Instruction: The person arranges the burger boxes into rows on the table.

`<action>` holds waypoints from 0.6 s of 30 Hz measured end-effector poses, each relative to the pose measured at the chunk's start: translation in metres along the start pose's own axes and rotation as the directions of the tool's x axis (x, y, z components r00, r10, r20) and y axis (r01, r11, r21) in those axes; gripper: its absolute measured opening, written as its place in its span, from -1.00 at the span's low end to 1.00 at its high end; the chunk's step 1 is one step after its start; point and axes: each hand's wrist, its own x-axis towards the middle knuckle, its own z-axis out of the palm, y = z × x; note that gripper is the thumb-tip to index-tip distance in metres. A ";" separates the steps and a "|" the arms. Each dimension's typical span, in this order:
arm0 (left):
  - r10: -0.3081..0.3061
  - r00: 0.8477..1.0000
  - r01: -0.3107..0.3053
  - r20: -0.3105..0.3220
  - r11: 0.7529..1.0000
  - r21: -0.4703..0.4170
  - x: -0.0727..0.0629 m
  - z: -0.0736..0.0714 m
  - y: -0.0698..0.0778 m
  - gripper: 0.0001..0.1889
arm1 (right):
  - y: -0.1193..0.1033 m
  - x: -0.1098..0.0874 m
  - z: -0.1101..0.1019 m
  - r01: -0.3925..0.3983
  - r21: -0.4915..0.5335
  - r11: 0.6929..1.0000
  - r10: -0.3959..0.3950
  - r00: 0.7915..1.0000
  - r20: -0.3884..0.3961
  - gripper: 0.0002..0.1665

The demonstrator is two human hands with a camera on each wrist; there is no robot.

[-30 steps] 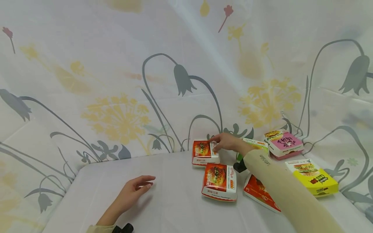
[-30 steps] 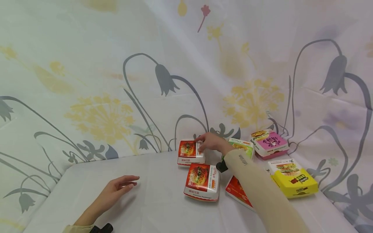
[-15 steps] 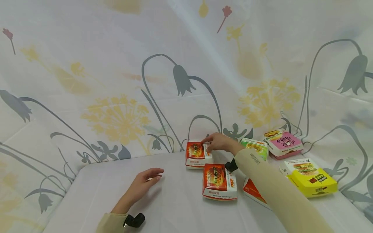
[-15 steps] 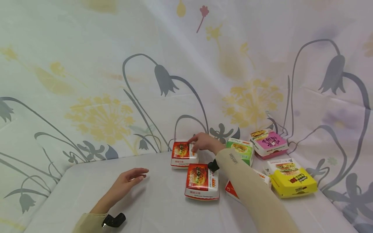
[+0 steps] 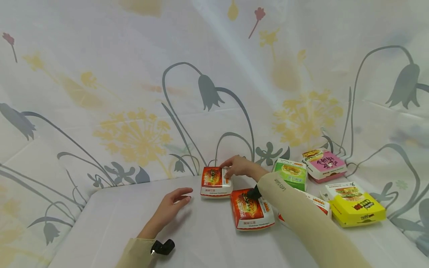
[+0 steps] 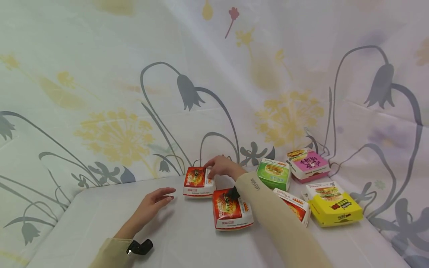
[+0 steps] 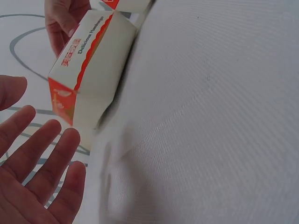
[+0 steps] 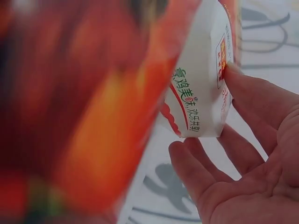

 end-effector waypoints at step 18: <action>-0.072 0.990 0.061 -0.123 0.994 -0.090 0.009 0.003 -0.006 -0.48 | -0.026 0.013 0.037 0.004 0.038 0.999 -0.004 1.000 0.003 -0.45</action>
